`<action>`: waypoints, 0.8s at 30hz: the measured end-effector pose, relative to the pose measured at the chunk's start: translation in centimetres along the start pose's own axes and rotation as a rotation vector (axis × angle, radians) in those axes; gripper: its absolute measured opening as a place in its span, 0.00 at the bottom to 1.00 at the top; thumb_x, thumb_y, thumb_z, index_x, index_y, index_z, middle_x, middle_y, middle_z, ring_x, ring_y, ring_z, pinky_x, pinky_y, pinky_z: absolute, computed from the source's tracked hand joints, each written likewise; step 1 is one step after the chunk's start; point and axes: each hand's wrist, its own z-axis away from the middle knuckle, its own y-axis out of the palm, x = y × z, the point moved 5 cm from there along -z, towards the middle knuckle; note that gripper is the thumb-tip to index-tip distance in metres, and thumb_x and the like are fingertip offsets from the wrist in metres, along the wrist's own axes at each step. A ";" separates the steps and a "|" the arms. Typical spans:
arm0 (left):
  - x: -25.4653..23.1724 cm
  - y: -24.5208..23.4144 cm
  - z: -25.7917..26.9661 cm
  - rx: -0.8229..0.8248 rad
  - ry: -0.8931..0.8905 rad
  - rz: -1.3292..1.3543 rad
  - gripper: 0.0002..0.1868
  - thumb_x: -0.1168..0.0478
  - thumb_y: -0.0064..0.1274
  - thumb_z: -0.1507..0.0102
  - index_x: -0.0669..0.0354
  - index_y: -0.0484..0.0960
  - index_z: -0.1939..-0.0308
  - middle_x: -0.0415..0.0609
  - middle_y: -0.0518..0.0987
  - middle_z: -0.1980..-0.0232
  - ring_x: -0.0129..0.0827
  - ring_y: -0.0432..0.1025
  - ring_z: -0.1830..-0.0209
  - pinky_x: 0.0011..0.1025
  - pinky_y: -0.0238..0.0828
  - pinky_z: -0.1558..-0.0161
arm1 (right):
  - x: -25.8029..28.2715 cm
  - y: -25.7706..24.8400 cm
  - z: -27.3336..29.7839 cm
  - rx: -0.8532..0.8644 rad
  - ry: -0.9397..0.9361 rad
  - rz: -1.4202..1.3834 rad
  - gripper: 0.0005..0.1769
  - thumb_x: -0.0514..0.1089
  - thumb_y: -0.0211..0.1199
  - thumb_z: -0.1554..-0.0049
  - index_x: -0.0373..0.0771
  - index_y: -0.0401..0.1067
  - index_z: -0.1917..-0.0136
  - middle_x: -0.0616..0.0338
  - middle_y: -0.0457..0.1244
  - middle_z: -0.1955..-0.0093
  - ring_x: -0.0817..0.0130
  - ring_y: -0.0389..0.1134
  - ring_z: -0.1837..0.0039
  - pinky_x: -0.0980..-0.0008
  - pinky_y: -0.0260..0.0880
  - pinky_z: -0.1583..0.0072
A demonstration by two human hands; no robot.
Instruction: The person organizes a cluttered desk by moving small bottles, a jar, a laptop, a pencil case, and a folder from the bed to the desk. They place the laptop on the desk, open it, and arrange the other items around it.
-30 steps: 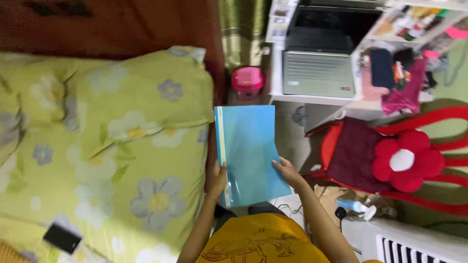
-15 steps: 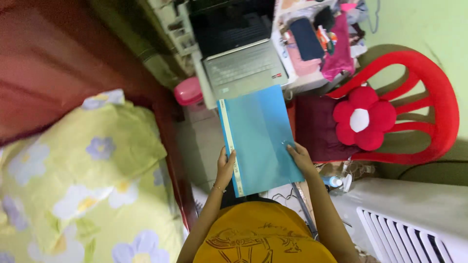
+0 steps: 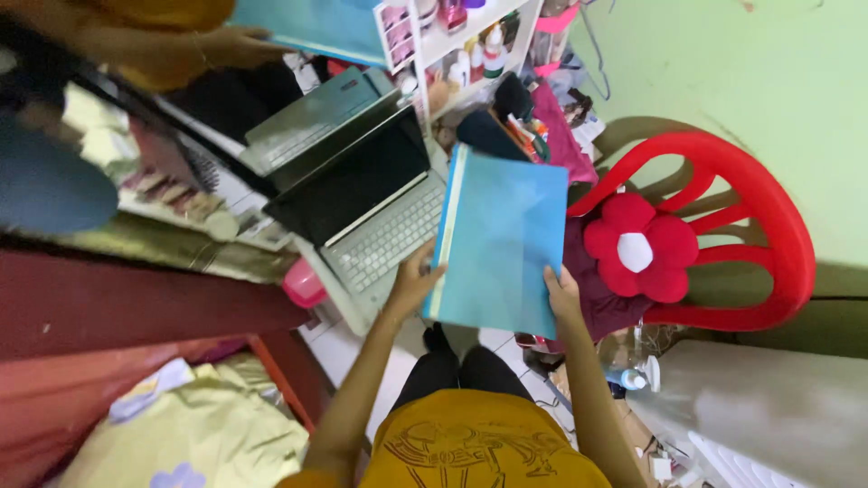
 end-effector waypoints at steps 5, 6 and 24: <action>-7.0 0.4 -14.1 0.058 0.480 -0.451 0.29 0.66 0.55 0.35 0.61 0.71 0.29 0.62 0.79 0.37 0.49 0.75 0.39 0.39 0.72 0.40 | 0.9 2.6 -6.1 -0.003 -0.096 -0.224 0.23 0.44 0.54 0.31 0.33 0.63 0.26 0.58 0.65 0.38 0.71 0.66 0.41 0.68 0.68 0.39; -7.8 0.9 -16.8 0.064 0.460 -0.524 0.28 0.66 0.54 0.36 0.59 0.71 0.30 0.62 0.79 0.38 0.52 0.74 0.39 0.40 0.71 0.40 | 1.9 3.3 -7.9 -0.015 -0.136 -0.209 0.24 0.44 0.54 0.32 0.34 0.61 0.25 0.59 0.64 0.35 0.72 0.66 0.39 0.68 0.67 0.38; 5.4 10.7 -33.8 0.219 0.176 -1.200 0.35 0.53 0.56 0.38 0.53 0.67 0.28 0.56 0.56 0.22 0.55 0.50 0.23 0.60 0.46 0.29 | -3.3 6.7 -31.0 -0.084 0.158 0.046 0.24 0.38 0.62 0.38 0.37 0.57 0.31 0.47 0.64 0.47 0.63 0.71 0.58 0.66 0.76 0.61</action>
